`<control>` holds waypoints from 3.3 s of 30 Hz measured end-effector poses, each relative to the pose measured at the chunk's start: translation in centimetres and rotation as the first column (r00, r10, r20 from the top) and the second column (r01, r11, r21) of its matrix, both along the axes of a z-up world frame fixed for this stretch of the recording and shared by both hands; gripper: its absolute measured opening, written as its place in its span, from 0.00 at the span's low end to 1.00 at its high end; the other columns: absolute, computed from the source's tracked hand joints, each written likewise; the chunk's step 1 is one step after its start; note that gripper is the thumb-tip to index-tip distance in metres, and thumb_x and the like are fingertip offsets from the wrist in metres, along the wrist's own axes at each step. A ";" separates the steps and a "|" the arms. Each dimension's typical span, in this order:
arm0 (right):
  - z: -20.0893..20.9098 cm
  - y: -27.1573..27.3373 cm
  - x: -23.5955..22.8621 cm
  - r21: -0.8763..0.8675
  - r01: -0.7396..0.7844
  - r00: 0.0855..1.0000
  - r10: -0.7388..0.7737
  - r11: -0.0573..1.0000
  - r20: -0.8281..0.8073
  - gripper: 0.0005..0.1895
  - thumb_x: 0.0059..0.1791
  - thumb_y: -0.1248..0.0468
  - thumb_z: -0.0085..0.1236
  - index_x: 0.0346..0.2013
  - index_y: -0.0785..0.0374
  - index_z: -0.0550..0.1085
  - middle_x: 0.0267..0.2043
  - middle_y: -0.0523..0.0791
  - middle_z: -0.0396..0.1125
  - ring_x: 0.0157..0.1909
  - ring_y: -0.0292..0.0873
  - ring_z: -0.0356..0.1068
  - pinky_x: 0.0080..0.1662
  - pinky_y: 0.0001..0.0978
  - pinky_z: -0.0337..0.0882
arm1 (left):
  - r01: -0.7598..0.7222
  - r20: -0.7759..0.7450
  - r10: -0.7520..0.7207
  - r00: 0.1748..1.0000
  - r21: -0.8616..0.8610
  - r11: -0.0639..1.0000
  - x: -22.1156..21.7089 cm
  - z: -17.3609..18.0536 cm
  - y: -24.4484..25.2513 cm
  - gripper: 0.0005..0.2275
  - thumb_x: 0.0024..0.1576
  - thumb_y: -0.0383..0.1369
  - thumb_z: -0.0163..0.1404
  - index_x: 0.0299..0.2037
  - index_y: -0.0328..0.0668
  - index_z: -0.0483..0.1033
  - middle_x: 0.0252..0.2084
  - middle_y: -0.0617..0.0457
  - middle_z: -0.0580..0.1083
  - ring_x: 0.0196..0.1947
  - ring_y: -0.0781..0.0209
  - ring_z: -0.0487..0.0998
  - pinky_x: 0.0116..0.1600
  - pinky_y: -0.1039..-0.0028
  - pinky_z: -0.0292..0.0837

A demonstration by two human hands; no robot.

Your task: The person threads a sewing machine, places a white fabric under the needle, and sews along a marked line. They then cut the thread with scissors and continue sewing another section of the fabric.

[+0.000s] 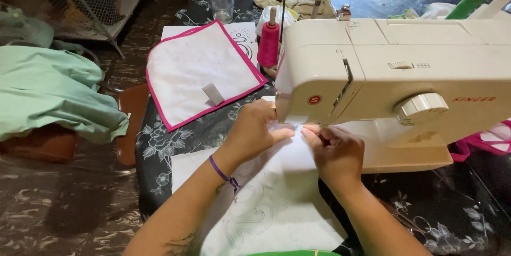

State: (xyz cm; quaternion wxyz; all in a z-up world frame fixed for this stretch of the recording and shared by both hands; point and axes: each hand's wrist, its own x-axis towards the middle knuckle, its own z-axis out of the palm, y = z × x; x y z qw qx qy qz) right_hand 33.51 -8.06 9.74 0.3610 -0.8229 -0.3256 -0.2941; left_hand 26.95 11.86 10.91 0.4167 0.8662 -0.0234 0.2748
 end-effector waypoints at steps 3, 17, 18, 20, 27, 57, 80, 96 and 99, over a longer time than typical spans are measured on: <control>0.9 -0.1 -0.1 0.046 -0.019 0.971 0.029 0.999 -0.236 0.15 0.47 0.55 0.76 0.21 0.57 0.81 0.14 0.46 0.66 0.23 0.54 0.70 0.31 0.40 0.71 | 0.013 0.155 -0.034 0.987 0.133 0.991 0.4 -0.6 -0.2 0.12 0.48 0.39 0.69 0.27 0.38 0.83 0.27 0.46 0.75 0.36 0.41 0.79 0.48 0.55 0.75; 2.2 0.6 -0.5 -0.137 0.043 0.823 -0.113 0.990 -0.557 0.09 0.45 0.51 0.73 0.36 0.49 0.89 0.19 0.46 0.74 0.28 0.54 0.75 0.41 0.41 0.77 | -0.116 0.333 -0.013 0.943 0.363 0.925 1.7 -4.7 0.0 0.15 0.58 0.43 0.60 0.21 0.44 0.82 0.21 0.53 0.71 0.34 0.58 0.76 0.59 0.58 0.68; 1.8 0.5 -0.2 -0.137 0.045 0.822 -0.114 0.990 -0.559 0.09 0.45 0.51 0.73 0.36 0.49 0.89 0.19 0.46 0.74 0.28 0.54 0.75 0.41 0.41 0.77 | -0.113 0.331 -0.015 0.943 0.364 0.925 1.6 -4.5 -0.2 0.15 0.58 0.43 0.60 0.21 0.44 0.82 0.21 0.53 0.71 0.34 0.58 0.76 0.59 0.58 0.68; 1.0 0.3 0.4 -0.175 0.071 0.835 -0.155 0.982 -0.528 0.09 0.45 0.51 0.75 0.37 0.48 0.89 0.19 0.46 0.72 0.30 0.54 0.76 0.42 0.42 0.77 | -0.142 0.250 0.065 0.966 0.303 0.942 1.5 -4.0 -0.6 0.14 0.54 0.40 0.64 0.20 0.42 0.81 0.23 0.52 0.75 0.35 0.58 0.79 0.59 0.56 0.69; -2.7 0.5 1.7 -0.274 0.268 0.948 -0.303 0.924 -0.096 0.21 0.45 0.54 0.69 0.13 0.64 0.76 0.15 0.56 0.66 0.27 0.68 0.71 0.38 0.57 0.71 | -0.229 0.128 0.204 0.971 0.232 0.945 1.4 -3.5 -1.2 0.03 0.52 0.32 0.62 0.29 0.44 0.84 0.27 0.53 0.77 0.42 0.54 0.81 0.59 0.50 0.71; -1.8 1.1 0.9 -0.076 0.133 0.921 -0.095 0.988 0.378 0.25 0.46 0.69 0.72 0.10 0.56 0.67 0.12 0.48 0.60 0.15 0.51 0.64 0.27 0.36 0.69 | -0.180 0.093 0.168 0.981 0.139 0.974 1.8 -2.6 -1.6 0.04 0.49 0.23 0.57 0.30 0.43 0.83 0.28 0.54 0.74 0.41 0.53 0.77 0.58 0.55 0.70; -1.3 2.0 0.6 -0.112 0.235 0.874 -0.160 0.965 0.459 0.22 0.42 0.70 0.68 0.09 0.57 0.66 0.11 0.48 0.56 0.16 0.55 0.66 0.24 0.41 0.67 | -0.165 0.074 0.160 0.984 0.071 0.984 2.9 -3.8 -1.4 0.03 0.52 0.27 0.58 0.35 0.42 0.81 0.30 0.52 0.72 0.38 0.54 0.76 0.60 0.58 0.67; -1.5 1.3 0.5 -0.092 0.152 0.939 -0.115 0.984 0.324 0.18 0.48 0.66 0.71 0.14 0.59 0.74 0.15 0.49 0.65 0.21 0.53 0.72 0.32 0.41 0.76 | -0.185 0.007 0.187 0.982 0.162 0.969 1.7 -1.6 -1.3 0.03 0.56 0.29 0.55 0.36 0.44 0.82 0.31 0.50 0.74 0.39 0.54 0.79 0.55 0.58 0.71; -0.8 0.9 0.1 -0.103 0.115 0.917 -0.066 0.988 0.393 0.17 0.48 0.63 0.72 0.17 0.56 0.76 0.17 0.45 0.66 0.23 0.49 0.73 0.38 0.41 0.77 | -0.208 -0.006 0.215 0.977 0.228 0.951 2.1 -2.5 -0.3 0.04 0.57 0.28 0.56 0.38 0.47 0.84 0.33 0.52 0.76 0.40 0.56 0.79 0.55 0.59 0.73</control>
